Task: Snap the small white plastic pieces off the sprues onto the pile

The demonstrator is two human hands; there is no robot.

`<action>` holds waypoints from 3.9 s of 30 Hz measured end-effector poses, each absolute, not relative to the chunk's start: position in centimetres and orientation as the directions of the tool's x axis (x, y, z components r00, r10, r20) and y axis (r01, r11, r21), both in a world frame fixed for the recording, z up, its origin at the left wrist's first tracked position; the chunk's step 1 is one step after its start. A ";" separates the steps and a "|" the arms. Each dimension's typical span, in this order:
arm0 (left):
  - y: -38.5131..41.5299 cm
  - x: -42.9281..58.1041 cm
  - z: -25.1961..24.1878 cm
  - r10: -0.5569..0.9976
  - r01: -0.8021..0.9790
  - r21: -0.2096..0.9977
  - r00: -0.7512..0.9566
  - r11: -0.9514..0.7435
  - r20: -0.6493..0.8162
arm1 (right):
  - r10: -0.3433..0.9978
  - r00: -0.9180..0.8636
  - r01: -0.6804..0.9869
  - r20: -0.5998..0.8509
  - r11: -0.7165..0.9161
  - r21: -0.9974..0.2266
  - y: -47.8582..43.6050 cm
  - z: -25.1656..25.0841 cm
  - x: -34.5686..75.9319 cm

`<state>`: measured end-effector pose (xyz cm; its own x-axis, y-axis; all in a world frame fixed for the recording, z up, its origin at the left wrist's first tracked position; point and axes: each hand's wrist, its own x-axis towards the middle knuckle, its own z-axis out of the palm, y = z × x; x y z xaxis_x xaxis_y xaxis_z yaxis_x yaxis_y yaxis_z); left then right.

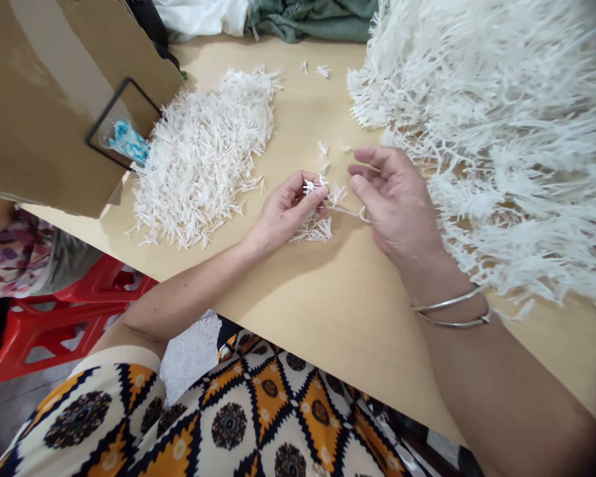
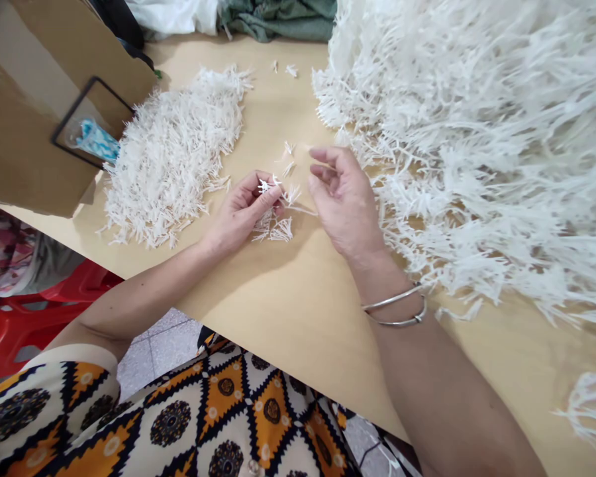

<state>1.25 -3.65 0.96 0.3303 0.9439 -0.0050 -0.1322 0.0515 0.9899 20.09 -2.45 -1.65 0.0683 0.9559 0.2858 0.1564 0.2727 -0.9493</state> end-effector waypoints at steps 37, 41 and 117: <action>-3.7 1.4 0.4 0.973 -0.190 0.980 0.232 0.067 -0.022 | 0.911 0.077 0.263 0.406 0.374 -0.889 -2.7 -0.2 20.1; -3.7 1.5 0.6 0.971 -0.213 0.973 0.237 0.094 -0.042 | 0.957 -0.005 0.202 0.290 0.285 -0.937 -3.4 0.2 19.8; -1.4 -1.2 0.2 0.794 0.337 0.736 0.421 -0.586 0.439 | 0.992 -0.106 0.168 0.062 0.079 -0.983 -4.0 1.1 19.1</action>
